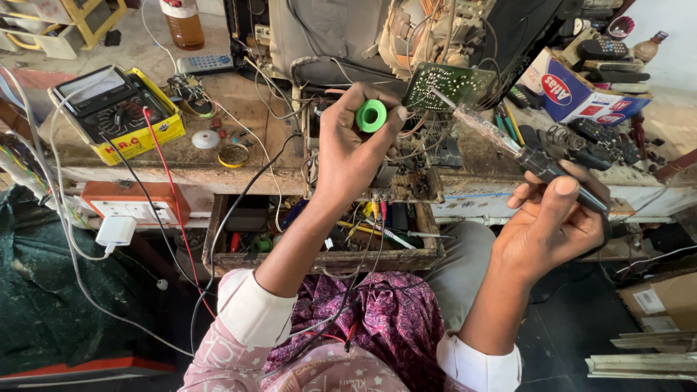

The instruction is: The person sits on the floor and uses a soldering iron and solder wire to work on a green circuit board. They dip the soldering iron into a small container, then apply solder to multiple points on the board while holding it steady.

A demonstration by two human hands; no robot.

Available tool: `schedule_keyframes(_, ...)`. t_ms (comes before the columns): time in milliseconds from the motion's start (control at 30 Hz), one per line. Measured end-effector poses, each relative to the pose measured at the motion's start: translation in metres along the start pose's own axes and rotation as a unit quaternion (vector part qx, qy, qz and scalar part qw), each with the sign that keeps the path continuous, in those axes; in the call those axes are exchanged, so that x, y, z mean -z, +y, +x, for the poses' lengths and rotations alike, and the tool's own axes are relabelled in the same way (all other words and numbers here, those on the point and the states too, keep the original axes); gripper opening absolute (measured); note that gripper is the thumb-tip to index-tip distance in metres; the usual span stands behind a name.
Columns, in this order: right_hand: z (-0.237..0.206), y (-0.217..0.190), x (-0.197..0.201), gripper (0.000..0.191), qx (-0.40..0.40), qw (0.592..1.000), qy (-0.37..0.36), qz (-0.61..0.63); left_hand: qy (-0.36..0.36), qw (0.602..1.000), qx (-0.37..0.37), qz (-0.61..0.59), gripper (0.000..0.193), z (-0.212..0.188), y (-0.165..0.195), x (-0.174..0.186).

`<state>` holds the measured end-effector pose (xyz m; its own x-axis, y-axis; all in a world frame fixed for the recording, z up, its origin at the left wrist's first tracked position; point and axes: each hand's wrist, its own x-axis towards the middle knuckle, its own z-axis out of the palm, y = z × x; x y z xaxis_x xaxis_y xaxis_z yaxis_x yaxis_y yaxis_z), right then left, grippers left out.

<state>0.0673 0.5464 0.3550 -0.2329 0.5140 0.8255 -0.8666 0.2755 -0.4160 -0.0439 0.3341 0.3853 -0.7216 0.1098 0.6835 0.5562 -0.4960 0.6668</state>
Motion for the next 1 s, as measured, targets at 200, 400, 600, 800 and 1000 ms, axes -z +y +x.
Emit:
schedule_keyframes(200, 0.001, -0.005, -0.004, 0.038, -0.013, 1.000, 0.005, -0.017, 0.005, 1.000, 0.003, -0.001, 0.010, 0.001, 0.000, -0.001)
schedule_keyframes(400, -0.003, -0.005, -0.004, 0.038, 0.009, 1.000, 0.006, -0.023, 0.001, 1.000, 0.005, -0.012, 0.011, 0.002, 0.000, 0.000)
schedule_keyframes(600, -0.002, -0.002, -0.002, 0.041, -0.009, 1.000, 0.009, -0.013, 0.007, 1.000, 0.008, 0.004, 0.012, 0.001, 0.001, -0.001)
schedule_keyframes(800, -0.005, -0.002, 0.000, 0.043, 0.006, 1.000, 0.008, -0.027, 0.007, 1.000, -0.013, 0.016, 0.011, 0.002, 0.001, 0.000)
schedule_keyframes(1000, -0.012, -0.001, 0.000, 0.043, 0.043, 0.999, -0.012, -0.026, 0.012, 1.000, 0.016, -0.009, 0.011, 0.003, -0.001, -0.001)
